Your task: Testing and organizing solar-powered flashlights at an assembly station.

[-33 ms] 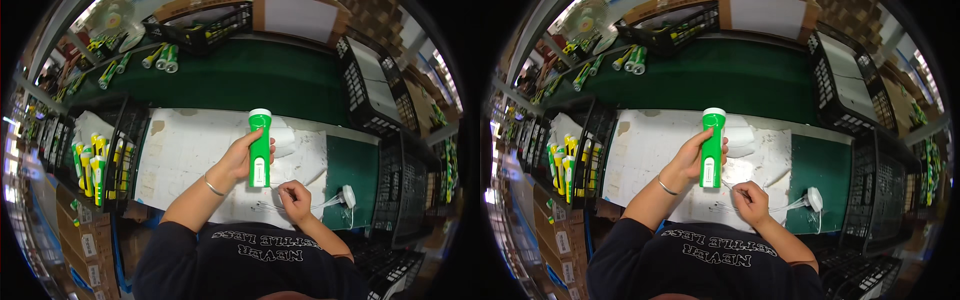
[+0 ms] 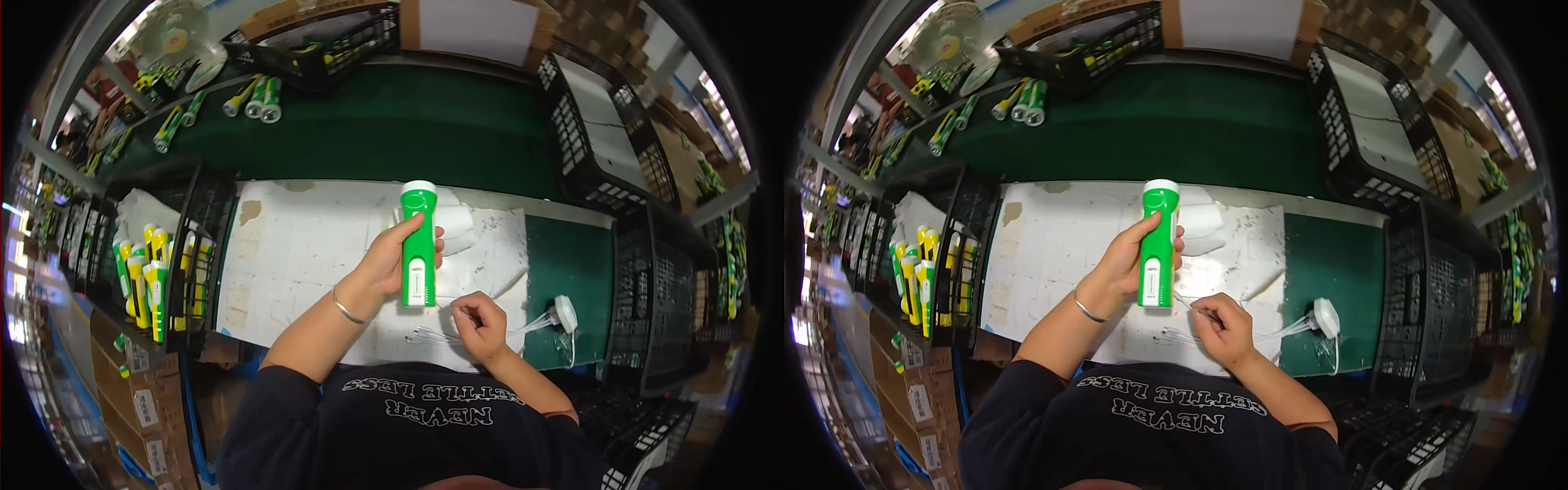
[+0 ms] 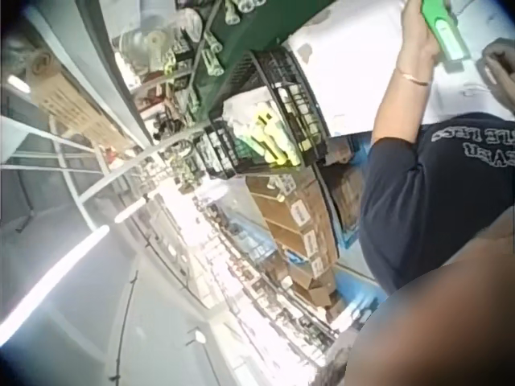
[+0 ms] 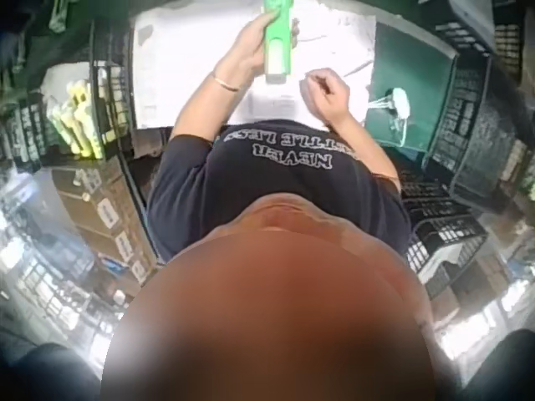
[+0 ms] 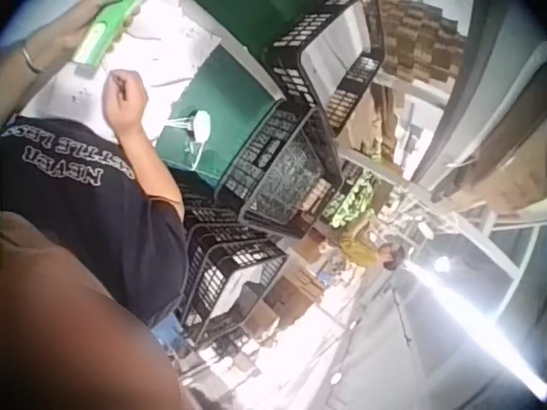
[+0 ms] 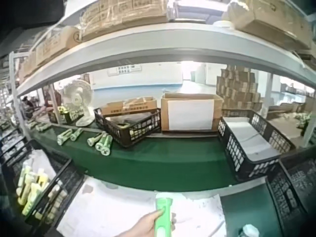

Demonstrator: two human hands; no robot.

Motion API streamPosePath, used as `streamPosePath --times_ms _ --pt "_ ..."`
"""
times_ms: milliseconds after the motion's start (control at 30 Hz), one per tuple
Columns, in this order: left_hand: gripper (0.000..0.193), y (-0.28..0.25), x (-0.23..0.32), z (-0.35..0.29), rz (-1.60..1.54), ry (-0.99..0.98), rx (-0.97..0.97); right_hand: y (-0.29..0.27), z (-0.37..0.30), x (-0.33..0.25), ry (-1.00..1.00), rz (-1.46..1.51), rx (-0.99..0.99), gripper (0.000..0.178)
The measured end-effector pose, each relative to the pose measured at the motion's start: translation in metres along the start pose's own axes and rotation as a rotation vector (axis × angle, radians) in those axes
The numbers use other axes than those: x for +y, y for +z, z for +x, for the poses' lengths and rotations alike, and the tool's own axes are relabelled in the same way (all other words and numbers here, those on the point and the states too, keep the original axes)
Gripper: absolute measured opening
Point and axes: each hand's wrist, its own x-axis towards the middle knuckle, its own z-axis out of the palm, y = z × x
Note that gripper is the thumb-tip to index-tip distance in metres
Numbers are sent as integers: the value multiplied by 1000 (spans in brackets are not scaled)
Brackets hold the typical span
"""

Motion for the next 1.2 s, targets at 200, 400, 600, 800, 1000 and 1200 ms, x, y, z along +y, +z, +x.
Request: streamPosePath --times_ms 200,400,600,800,1000,1200 --pt "37 5 -35 1 -1 105 58 -21 -17 -27 -84 -137 -28 12" --pt "36 14 -46 -7 119 73 68 -32 -21 -31 31 -173 -53 11" --pt "36 16 -46 -7 162 118 109 -33 5 -48 -121 -449 -89 12" --pt "36 30 -54 -16 519 345 158 -19 24 -50 -436 -861 -131 12" --pt "44 10 -55 -19 668 402 102 -12 17 -55 -555 -857 -288 14" --pt "57 6 -35 -19 368 414 110 -3 -14 -63 -623 -537 -445 23"
